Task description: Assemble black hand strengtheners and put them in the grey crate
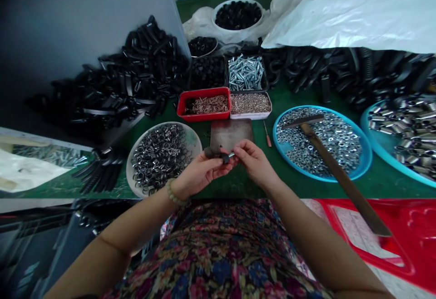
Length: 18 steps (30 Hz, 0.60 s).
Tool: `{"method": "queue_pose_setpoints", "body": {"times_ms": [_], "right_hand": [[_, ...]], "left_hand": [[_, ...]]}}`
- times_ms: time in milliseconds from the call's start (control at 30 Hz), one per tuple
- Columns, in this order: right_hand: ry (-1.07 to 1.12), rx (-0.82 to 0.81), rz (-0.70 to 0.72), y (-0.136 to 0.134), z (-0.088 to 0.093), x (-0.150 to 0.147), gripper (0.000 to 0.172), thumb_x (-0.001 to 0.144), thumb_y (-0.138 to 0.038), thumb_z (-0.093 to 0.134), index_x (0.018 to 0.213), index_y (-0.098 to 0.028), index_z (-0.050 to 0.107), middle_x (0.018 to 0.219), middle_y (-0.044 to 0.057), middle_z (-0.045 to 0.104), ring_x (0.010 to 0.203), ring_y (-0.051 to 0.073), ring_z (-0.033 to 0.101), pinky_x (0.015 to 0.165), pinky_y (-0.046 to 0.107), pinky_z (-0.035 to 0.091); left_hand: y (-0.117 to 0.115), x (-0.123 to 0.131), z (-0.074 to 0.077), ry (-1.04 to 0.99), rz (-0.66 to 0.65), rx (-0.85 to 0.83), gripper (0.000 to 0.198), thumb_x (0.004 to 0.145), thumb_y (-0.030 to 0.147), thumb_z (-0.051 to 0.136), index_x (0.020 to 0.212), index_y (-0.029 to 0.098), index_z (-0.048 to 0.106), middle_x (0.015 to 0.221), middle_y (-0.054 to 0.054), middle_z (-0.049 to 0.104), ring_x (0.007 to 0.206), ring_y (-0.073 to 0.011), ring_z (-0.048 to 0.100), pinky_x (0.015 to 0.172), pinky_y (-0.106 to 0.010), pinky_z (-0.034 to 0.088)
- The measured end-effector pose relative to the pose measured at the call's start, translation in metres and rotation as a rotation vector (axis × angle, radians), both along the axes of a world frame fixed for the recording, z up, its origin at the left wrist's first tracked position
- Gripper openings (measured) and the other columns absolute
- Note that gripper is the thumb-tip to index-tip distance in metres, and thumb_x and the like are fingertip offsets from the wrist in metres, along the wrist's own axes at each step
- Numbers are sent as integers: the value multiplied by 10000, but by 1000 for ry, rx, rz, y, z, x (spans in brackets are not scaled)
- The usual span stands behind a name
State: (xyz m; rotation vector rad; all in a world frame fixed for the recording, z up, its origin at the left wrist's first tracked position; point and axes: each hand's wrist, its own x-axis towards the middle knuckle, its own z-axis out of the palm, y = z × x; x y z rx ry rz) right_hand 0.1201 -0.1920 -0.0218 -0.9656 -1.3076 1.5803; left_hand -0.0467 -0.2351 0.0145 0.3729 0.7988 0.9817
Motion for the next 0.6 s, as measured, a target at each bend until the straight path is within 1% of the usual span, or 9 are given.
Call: {"method": "queue_pose_setpoints", "body": {"times_ms": [67, 133, 200, 267, 333, 400, 467, 500, 600], "right_hand": [[38, -152, -20, -3, -5, -4, 354, 791, -519, 659, 719, -211, 502, 521, -64, 467, 444, 82, 456, 450, 205, 401], [19, -186, -68, -5, -10, -9, 351, 777, -511, 673, 728, -218, 486, 521, -73, 465, 422, 77, 440, 430, 199, 385], [-22, -109, -105, -7, -14, -11, 315, 756, -477, 698, 844, -234, 518, 639, -49, 547, 526, 105, 537, 511, 227, 462], [-143, 72, -163, -11, -15, -11, 380, 730, -428, 727, 1006, -248, 538, 808, -7, 604, 712, 149, 611, 654, 286, 523], [-350, 276, -154, -17, -13, -10, 409, 742, -384, 720, 1090, -240, 562, 899, 31, 627, 814, 181, 623, 752, 331, 529], [-505, 407, -26, -25, -9, -10, 289, 806, -345, 659, 1066, -226, 612, 933, 55, 664, 850, 195, 638, 803, 349, 524], [-513, 406, 91, -30, -5, -12, 188, 873, -315, 569, 1019, -221, 642, 909, 52, 697, 825, 190, 663, 781, 337, 537], [-475, 365, 92, -31, -4, -13, 179, 891, -306, 537, 1005, -218, 644, 884, 45, 705, 787, 181, 674, 741, 321, 547], [-318, 244, -31, -27, -7, -11, 162, 883, -291, 539, 1000, -213, 619, 818, 20, 690, 673, 151, 676, 647, 283, 557]], "left_hand": [[-7, 2, 0, -31, -1, -37, 201, 770, 119, 671, 968, 137, 646, 862, -57, 726, 752, -112, 691, 778, -236, 534], [-10, 4, -3, -31, 7, -72, 190, 778, 113, 651, 966, 139, 638, 854, -52, 721, 752, -106, 690, 767, -221, 536], [-11, 4, -9, 13, 2, -95, 187, 781, 118, 636, 967, 138, 628, 858, -52, 714, 750, -105, 687, 756, -219, 536], [-12, 1, -16, 143, 17, -49, 180, 787, 137, 624, 967, 141, 614, 853, -42, 702, 739, -108, 678, 751, -232, 535], [-13, -5, -22, 385, 53, 102, 199, 786, 156, 621, 983, 156, 595, 875, -30, 690, 759, -121, 670, 775, -261, 532], [-14, -15, -24, 677, -11, 309, 244, 796, 182, 618, 1037, 174, 581, 918, -32, 688, 828, -152, 664, 826, -300, 520], [-13, -30, -20, 970, -177, 495, 266, 831, 236, 599, 1090, 179, 583, 969, -54, 688, 917, -192, 643, 889, -343, 494], [-12, -40, -17, 1140, -245, 567, 252, 855, 264, 574, 1088, 172, 599, 995, -72, 683, 961, -214, 623, 922, -368, 474], [-3, -72, -11, 1737, -294, 681, 224, 897, 282, 492, 938, 155, 672, 1135, -121, 623, 1082, -276, 526, 1005, -438, 398]]}}
